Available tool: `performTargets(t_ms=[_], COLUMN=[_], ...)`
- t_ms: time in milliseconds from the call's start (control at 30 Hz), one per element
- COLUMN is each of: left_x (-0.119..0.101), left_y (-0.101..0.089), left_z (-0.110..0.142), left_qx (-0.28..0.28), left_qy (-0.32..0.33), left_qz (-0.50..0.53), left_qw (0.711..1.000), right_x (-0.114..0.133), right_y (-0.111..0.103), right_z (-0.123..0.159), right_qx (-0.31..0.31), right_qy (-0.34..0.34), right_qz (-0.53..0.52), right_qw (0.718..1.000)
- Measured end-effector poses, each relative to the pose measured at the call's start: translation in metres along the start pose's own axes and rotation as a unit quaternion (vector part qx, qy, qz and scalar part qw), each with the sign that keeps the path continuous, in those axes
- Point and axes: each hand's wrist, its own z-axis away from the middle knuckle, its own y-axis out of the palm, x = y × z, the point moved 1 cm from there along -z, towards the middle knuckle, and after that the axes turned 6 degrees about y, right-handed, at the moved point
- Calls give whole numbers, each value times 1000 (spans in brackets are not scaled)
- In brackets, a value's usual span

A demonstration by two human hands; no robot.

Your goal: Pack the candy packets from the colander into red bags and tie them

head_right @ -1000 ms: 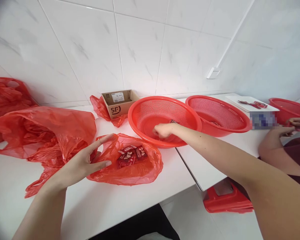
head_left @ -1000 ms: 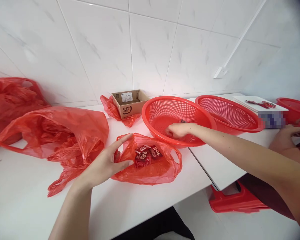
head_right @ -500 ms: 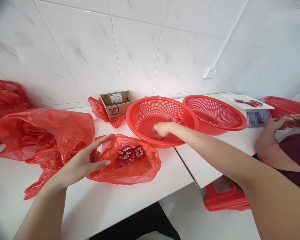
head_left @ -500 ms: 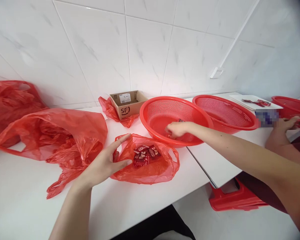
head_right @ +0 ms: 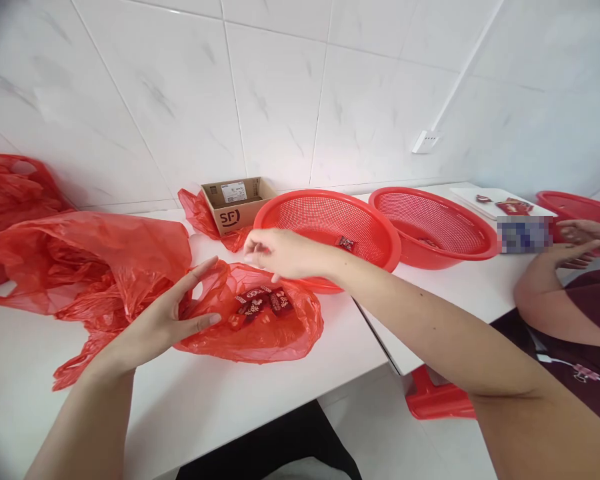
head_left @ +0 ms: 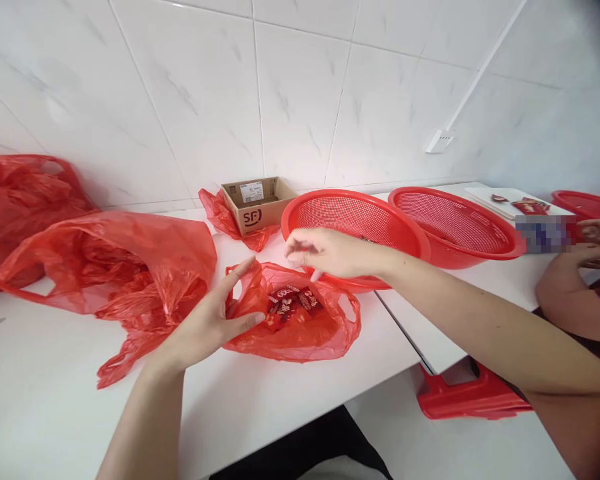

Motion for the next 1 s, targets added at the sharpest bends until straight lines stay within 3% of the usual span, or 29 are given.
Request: performTargets(t_ms=[100,167,267,333,467,700,867,1000], left_x=[0,1,1,2,3,6,4,3], left_y=[0,0,0,0,1,2,2,1], left_z=[0,0,1,0,-1,-2,-2,-1], left_qx=[0,-3,-7,-4,-3,-4,-5,-10], left_qy=[5,10,17,18,15,19,9,11], left_qz=[9,11,15,17,13,-5,-2,-4], left_qw=[1000,1000,1000,1000,1000,1000,1000,1000], right_x=[-23,-54,-103,-127,-141,-118,-108,-103], right_y=[-34,-62,-91,-98,-92,-47,-16,-27], right_z=[-14,-22,-23,-18,-8,1,1,-8], right_qx=[-77,-122,-79,-27,76,216,181,118], right_qy=[51,151,232,265,297,301,265,234], right_qz=[102,266,318,321,313,291,287,283], right_qw=[990,944,916,909,899,882,903,923])
